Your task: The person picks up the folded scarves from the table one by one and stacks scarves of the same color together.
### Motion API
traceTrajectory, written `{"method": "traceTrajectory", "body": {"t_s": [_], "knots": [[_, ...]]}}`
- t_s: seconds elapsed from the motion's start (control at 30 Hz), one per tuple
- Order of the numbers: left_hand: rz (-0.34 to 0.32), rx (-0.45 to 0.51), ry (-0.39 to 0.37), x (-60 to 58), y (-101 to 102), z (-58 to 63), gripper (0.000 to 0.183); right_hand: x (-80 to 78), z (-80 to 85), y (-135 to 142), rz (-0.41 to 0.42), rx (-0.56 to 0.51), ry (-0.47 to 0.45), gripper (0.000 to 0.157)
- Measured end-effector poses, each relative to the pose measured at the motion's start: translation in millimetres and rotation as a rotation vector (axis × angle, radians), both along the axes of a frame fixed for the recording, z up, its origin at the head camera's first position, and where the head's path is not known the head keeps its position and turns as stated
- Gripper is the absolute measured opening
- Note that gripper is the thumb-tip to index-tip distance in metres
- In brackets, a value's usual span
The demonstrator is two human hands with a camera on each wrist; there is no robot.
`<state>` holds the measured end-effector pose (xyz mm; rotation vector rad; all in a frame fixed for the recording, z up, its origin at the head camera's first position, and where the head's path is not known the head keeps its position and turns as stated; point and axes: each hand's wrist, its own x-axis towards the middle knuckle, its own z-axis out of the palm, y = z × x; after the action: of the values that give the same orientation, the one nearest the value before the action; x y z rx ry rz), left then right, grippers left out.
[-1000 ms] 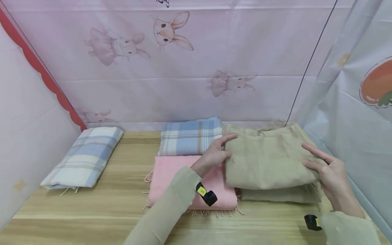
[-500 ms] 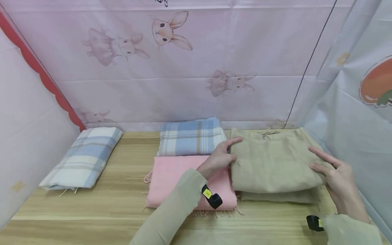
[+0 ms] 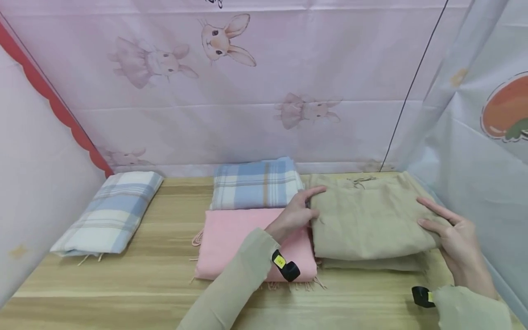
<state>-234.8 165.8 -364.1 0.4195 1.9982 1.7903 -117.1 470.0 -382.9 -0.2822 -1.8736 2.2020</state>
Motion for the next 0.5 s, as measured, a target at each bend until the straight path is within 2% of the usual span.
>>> {"method": "traceTrajectory", "body": {"t_s": [0.23,0.37,0.5], "knots": [[-0.002,-0.04,-0.026,1.5,5,-4.1,0.074,-0.9,-5.3,2,0.005,0.03,-0.028,0.047],[-0.021,-0.047,-0.05,1.9,8,-7.8,0.078,-0.8,-9.1,3,0.007,0.012,-0.06,0.046],[-0.004,-0.066,-0.063,1.3,11,-11.4,0.08,-0.5,-12.6,7,0.042,-0.005,-0.096,0.048]]}}
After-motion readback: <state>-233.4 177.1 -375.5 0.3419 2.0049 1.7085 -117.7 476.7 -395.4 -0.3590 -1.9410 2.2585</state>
